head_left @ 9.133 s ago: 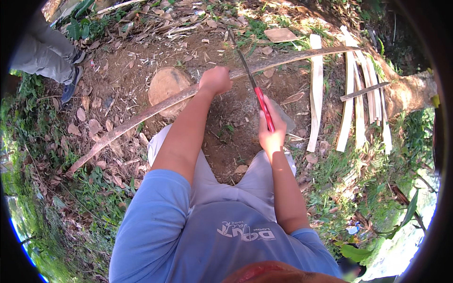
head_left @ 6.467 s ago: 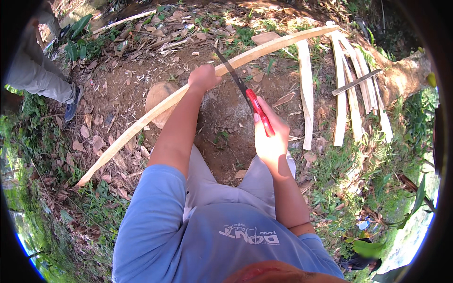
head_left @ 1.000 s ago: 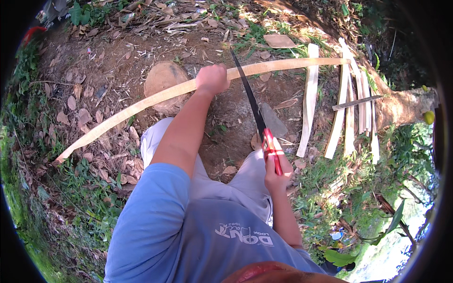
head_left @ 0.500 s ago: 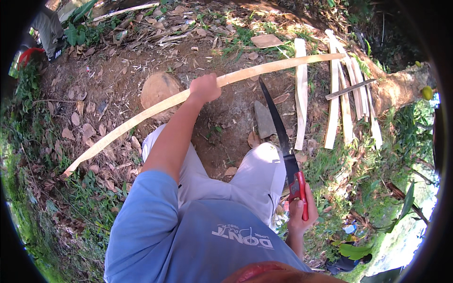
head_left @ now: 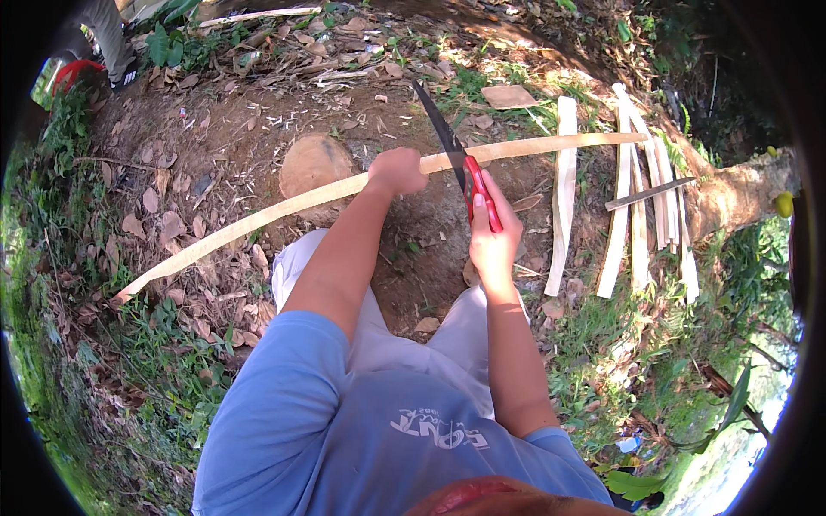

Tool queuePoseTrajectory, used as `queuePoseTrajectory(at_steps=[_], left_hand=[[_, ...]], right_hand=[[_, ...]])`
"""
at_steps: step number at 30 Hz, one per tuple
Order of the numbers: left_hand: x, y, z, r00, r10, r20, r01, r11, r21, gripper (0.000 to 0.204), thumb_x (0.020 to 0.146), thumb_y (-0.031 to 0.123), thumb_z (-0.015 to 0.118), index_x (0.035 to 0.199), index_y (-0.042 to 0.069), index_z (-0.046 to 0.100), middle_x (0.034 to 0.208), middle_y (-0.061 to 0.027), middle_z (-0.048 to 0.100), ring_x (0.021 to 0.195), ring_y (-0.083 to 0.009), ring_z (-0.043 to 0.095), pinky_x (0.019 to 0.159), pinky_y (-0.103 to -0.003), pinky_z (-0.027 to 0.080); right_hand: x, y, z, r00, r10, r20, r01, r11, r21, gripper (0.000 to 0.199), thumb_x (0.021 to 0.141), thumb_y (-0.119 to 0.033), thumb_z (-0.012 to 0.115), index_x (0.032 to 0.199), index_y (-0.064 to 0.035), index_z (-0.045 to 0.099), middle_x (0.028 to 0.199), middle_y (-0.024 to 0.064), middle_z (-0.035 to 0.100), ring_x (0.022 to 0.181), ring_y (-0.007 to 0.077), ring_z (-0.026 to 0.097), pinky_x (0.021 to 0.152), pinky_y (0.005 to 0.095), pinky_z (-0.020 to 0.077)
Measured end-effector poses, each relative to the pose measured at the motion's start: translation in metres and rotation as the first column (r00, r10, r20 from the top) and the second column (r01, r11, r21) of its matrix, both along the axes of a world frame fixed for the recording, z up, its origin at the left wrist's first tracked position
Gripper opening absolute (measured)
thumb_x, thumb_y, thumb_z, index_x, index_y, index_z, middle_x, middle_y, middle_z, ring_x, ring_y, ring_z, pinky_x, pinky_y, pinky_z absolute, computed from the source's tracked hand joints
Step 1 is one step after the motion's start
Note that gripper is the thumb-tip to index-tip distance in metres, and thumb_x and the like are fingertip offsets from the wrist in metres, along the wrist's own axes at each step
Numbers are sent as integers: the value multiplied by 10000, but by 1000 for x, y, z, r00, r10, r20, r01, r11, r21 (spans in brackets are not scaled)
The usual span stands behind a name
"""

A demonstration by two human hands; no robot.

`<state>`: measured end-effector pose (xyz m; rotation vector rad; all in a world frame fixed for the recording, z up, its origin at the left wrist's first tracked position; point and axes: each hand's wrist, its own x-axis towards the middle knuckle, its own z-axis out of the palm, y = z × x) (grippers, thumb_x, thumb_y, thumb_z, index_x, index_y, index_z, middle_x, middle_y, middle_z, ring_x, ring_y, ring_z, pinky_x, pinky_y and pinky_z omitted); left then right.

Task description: The person sits on the ground in a wooded area and uses a hand saw to cut a long piece of wood into smaller sections. They hold the wood steady with one hand and saw with the other, placing the cut pieces on the ground nearby.

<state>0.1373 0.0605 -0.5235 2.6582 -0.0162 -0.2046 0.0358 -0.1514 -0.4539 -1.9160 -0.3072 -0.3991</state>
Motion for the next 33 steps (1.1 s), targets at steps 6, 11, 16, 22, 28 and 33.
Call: queuePoseTrajectory(at_steps=[6,11,16,22,28,33], left_hand=[[-4,-1,12,999,26,-44,-26,1000,-1,424,810,290,666,1136,60,808,1156,-209,784,1100,-391,757,989,-489,601],[1,1,14,993,58,-101,-60,998,-13,428,814,277,669,1150,54,813,1203,-198,781,1131,-372,755,1004,-473,599],[2,3,13,991,53,-120,-60,997,-50,434,826,257,660,1185,58,800,1213,-217,771,1155,-400,739,1016,-492,588],[-3,7,18,986,93,-139,-103,992,-66,429,830,247,648,1182,54,801,1210,-212,773,1151,-404,741,1012,-485,592],[0,0,14,992,38,-117,-41,999,-26,421,816,265,664,1141,41,812,1177,-193,790,1101,-363,768,974,-456,611],[0,4,10,993,42,-112,-49,997,-62,417,808,261,662,1129,40,812,1158,-208,788,1100,-380,763,979,-473,606]], right_hand=[[32,24,-21,999,47,-4,-47,999,14,419,1080,-204,648,1437,15,662,1196,132,767,1042,137,679,933,298,536],[27,19,-27,998,37,-57,-38,999,-7,398,1053,-137,650,1426,1,674,1198,172,775,1040,170,718,930,309,543],[5,9,-18,998,69,4,-68,989,-134,400,1016,-60,657,1412,-4,678,1221,224,771,1103,211,747,953,328,551],[-81,-31,12,983,-19,-185,-27,969,-244,414,1046,-118,643,1438,17,648,1248,202,759,1073,226,738,964,330,550],[-164,-71,35,982,-45,-182,-19,942,-335,402,1041,-110,642,1408,51,657,1141,165,779,871,149,706,813,290,553],[-103,-49,6,997,25,-77,-47,953,-299,420,1030,-65,647,1440,26,647,1048,154,792,784,141,702,782,298,558]])
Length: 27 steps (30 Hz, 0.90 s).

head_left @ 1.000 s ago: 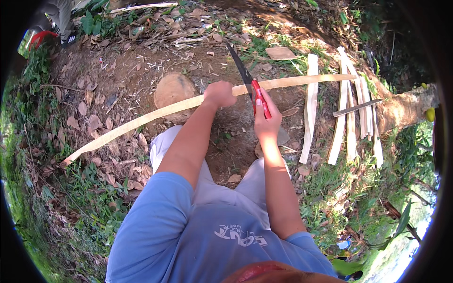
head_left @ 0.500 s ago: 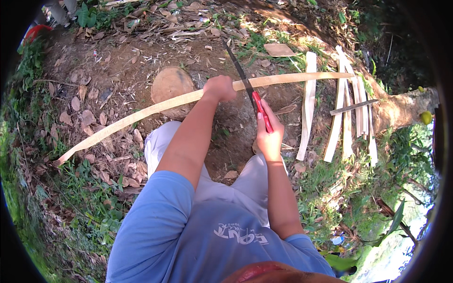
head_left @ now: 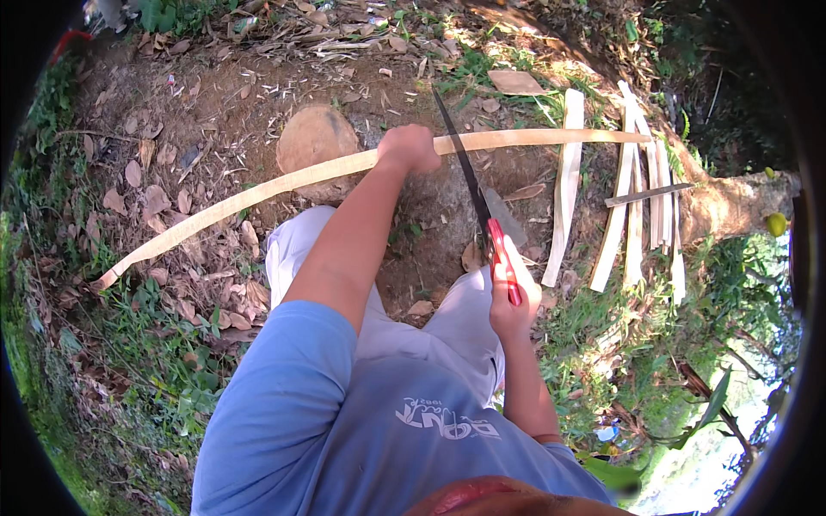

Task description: The person sits on the ground in a wooded area and uses a hand saw to cut a long piece of wood into smaller sections. They hold the wood steady with one hand and saw with the other, placing the cut pieces on the ground nearby.

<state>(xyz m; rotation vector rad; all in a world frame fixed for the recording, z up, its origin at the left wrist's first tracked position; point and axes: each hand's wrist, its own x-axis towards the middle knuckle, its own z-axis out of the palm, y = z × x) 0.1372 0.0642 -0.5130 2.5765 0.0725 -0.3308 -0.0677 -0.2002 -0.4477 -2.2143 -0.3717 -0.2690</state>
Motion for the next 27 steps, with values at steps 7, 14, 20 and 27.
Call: queuePoseTrajectory(at_steps=[7,14,20,27], left_hand=[[5,-1,1,1000,-22,-2,22,999,31,427,791,251,662,1129,34,807,1184,-228,776,1127,-378,753,1000,-474,597],[5,1,1,1000,8,-17,-8,1000,19,418,799,274,674,1119,47,817,1172,-201,788,1107,-373,763,989,-462,605],[5,0,2,998,1,-58,-2,1000,-7,391,788,232,663,1097,46,813,1146,-207,788,1097,-394,758,979,-480,605],[6,-3,1,1000,-26,10,26,1000,-6,403,788,251,656,1098,46,810,1130,-215,788,1072,-397,763,974,-485,603]], right_hand=[[151,84,-41,996,67,51,-78,964,253,418,1030,-88,641,1442,-18,660,1228,223,762,1076,214,740,948,332,548],[65,19,-64,999,-40,-1,40,996,79,418,1033,-76,625,1442,5,653,1172,184,758,979,190,720,850,302,550],[-68,-64,-34,1000,15,19,-13,996,-91,433,1042,-57,616,1448,92,612,806,28,664,640,68,557,588,234,442],[28,-5,-42,998,-17,62,13,998,54,430,1044,-67,628,1464,26,631,1007,86,719,797,100,612,706,249,483]])
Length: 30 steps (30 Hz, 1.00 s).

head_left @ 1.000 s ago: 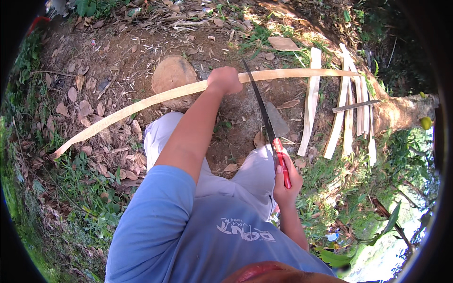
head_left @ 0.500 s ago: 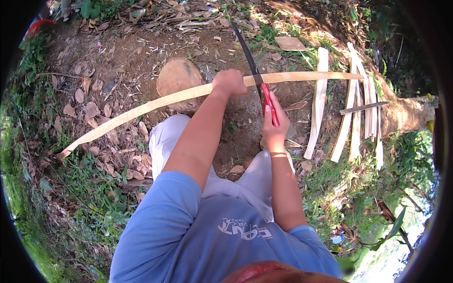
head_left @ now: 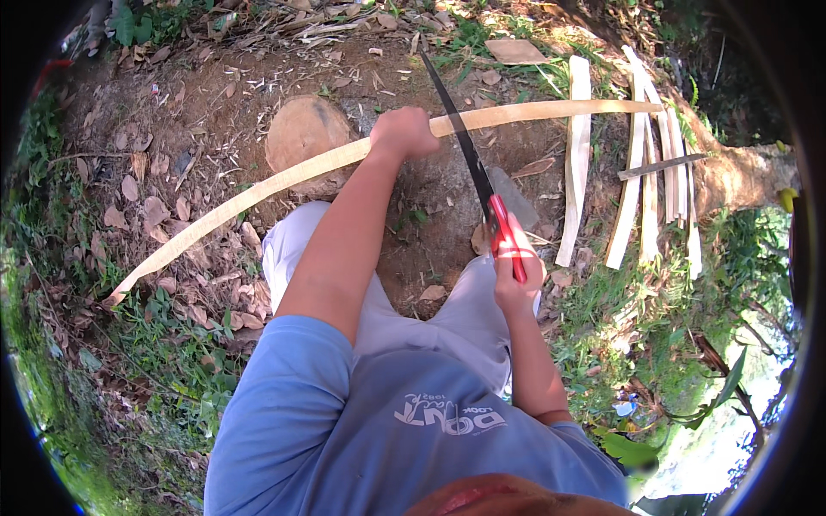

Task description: The person sits on the ground in a wooded area and uses a hand saw to cut a long piece of wood into smaller sections. They hold the wood steady with one hand and saw with the other, placing the cut pieces on the ground nearby.

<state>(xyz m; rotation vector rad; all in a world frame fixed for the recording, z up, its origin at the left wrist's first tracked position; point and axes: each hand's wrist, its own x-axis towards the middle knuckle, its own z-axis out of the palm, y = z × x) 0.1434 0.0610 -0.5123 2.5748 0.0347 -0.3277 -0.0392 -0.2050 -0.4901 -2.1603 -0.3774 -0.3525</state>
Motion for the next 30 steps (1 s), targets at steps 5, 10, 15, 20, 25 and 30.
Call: queuePoseTrajectory(at_steps=[5,10,15,20,25,30], left_hand=[[6,2,-9,1000,-5,10,4,999,42,423,779,249,654,1118,48,806,1143,-222,785,1087,-401,759,988,-489,597],[4,4,-1,998,14,-57,-12,1000,26,464,797,276,657,1173,47,805,1224,-210,774,1161,-388,744,1023,-470,590],[12,7,-10,993,-26,-111,23,999,-28,457,788,237,642,1169,28,783,1211,-235,764,1153,-410,733,1008,-500,579],[15,8,-16,996,-14,-92,8,998,-60,437,803,240,631,1156,30,782,1206,-234,765,1150,-410,731,998,-506,578],[7,6,-12,1000,-23,-18,23,1000,17,426,811,269,659,1149,53,803,1205,-200,778,1131,-387,749,995,-481,596],[-3,-1,0,1000,-30,9,29,997,69,411,818,269,663,1139,53,802,1178,-210,781,1110,-385,755,994,-483,597]], right_hand=[[118,83,2,998,55,-35,-47,982,183,403,1040,-99,648,1432,-12,667,1244,224,767,1093,188,745,948,314,550],[102,71,-10,999,40,34,-43,996,84,419,1033,-86,638,1444,-13,656,1250,238,762,1104,216,754,963,326,555],[-2,4,-29,998,-15,-58,15,1000,5,451,1034,-103,641,1467,22,631,1172,200,764,932,206,733,871,310,561],[-101,-50,1,999,14,-41,-21,987,-157,471,988,-21,644,1443,94,606,1083,217,785,762,244,745,748,336,576],[-82,-39,31,996,-4,-86,-6,994,-114,444,993,-30,642,1422,83,629,1163,254,772,918,271,782,830,335,582],[40,43,22,999,27,30,-26,999,-33,423,1021,-66,640,1439,3,650,1278,232,757,1063,277,788,909,329,571]])
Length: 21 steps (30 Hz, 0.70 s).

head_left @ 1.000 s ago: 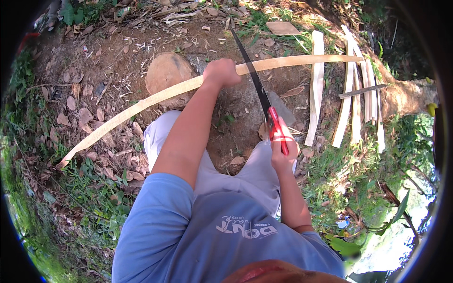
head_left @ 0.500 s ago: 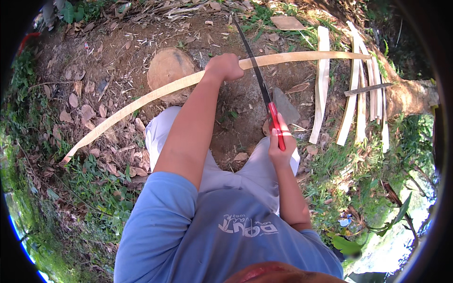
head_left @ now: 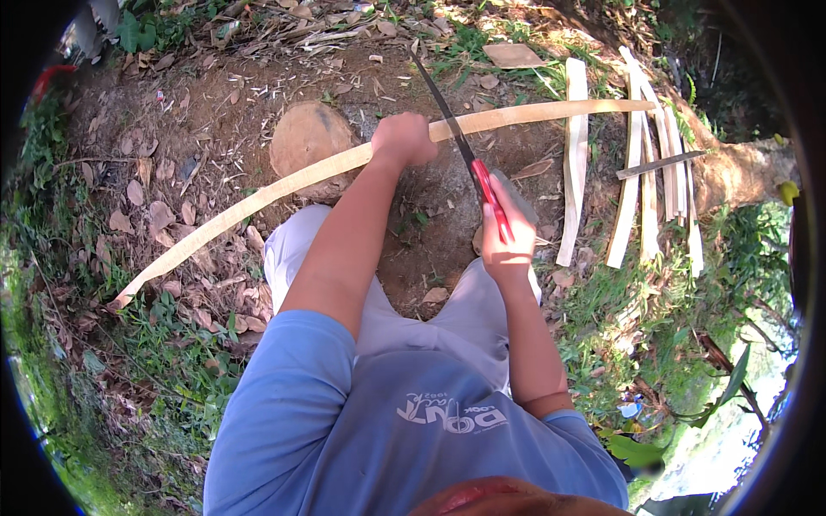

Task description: The person sits on the ground in a wooded area and uses a hand saw to cut a long piece of wood into smaller sections. They hold the wood steady with one hand and saw with the other, placing the cut pieces on the ground nearby.

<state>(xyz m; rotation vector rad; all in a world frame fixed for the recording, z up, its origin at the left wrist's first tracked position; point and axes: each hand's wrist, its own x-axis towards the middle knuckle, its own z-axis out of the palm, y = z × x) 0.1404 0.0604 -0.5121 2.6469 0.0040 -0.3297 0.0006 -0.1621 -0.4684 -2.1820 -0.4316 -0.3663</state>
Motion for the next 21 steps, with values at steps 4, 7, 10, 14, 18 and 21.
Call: queuePoseTrajectory(at_steps=[4,7,10,14,18,21], left_hand=[[4,0,-3,999,32,-7,-32,999,11,426,819,289,668,1142,55,817,1192,-211,782,1125,-372,757,1005,-458,598],[13,9,-7,998,18,-55,-21,998,-52,446,809,281,661,1157,45,810,1211,-218,775,1142,-381,750,1012,-465,591],[11,8,-2,995,-13,-94,3,995,-102,444,804,262,651,1152,28,795,1217,-243,764,1140,-409,740,1022,-498,574],[14,14,-15,995,6,-104,-16,995,-102,433,805,252,641,1137,18,790,1195,-258,762,1127,-424,738,1013,-508,573],[5,4,-9,999,20,-40,-22,998,-56,422,813,257,640,1132,27,794,1148,-236,777,1098,-417,749,982,-501,591],[3,0,-2,1000,28,-4,-28,1000,14,416,818,261,642,1135,40,795,1129,-222,784,1079,-410,755,969,-496,601]], right_hand=[[59,41,-8,999,25,-37,-21,992,121,436,1024,-94,654,1458,-48,647,1279,223,755,1108,301,776,941,334,568],[51,26,-19,999,30,31,-33,994,105,437,1027,-103,651,1460,-44,645,1281,221,753,1099,309,778,939,344,574],[-1,-10,-14,999,-50,-4,50,997,-60,427,1031,-108,634,1453,-44,654,1245,211,764,998,282,792,863,345,591],[-114,-68,15,963,-113,-244,91,991,-100,477,985,-32,646,1458,28,635,1172,235,780,973,231,789,863,334,584],[-156,-90,50,964,-106,-242,90,993,-79,460,989,-3,618,1440,88,616,1322,285,725,1196,310,750,995,347,559],[-132,-79,60,954,-123,-275,113,992,-52,442,992,-18,632,1426,66,633,1256,249,760,1043,237,782,906,314,573]])
